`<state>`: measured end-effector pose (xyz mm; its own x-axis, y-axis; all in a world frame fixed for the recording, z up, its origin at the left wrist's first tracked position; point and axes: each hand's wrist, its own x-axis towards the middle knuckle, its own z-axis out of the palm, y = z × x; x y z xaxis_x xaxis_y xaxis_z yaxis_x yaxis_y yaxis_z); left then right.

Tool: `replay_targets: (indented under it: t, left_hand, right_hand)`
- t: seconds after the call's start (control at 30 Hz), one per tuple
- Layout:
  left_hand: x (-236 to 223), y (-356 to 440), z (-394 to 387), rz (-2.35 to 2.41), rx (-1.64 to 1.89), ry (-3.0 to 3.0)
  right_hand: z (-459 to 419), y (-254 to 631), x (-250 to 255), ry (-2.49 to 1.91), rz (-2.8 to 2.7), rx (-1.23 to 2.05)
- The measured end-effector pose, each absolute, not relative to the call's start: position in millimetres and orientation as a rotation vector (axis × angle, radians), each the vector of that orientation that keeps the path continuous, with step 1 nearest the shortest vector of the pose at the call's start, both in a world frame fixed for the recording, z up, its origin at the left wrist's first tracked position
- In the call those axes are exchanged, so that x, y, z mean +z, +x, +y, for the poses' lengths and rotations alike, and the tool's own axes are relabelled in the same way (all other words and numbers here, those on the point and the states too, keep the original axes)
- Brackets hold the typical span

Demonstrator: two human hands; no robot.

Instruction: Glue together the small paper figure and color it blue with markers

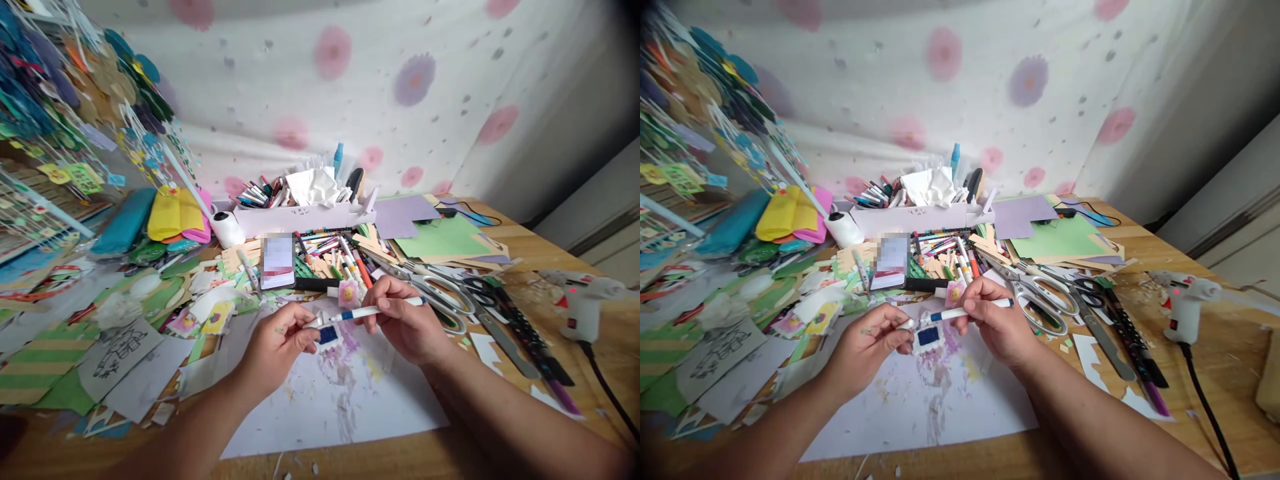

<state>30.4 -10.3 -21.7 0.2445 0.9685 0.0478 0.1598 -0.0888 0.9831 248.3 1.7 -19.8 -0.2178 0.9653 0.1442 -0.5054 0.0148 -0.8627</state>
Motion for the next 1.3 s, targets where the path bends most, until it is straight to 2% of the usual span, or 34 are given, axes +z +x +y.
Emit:
replay_targets:
  t: [0.27, 0.43, 0.77, 1.3]
  left_hand:
    - [-19.1, 13.8, -1.1, 1.285, 0.915, 1.759]
    - [-17.9, 16.3, -1.6, 1.361, 0.627, 2.206]
    - [-22.2, 24.2, -5.3, 1.520, 0.077, 2.409]
    - [-24.4, 19.0, -8.9, 1.473, 0.217, 2.417]
  right_hand:
    - [4.1, 253.1, -26.4, -0.786, -1.041, 1.560]
    - [7.4, 245.4, -32.8, -0.883, -1.061, 1.438]
    - [1.9, 237.4, -37.0, -1.005, -1.134, 1.430]
    - [3.1, 238.6, -43.2, -0.933, -1.145, 1.397]
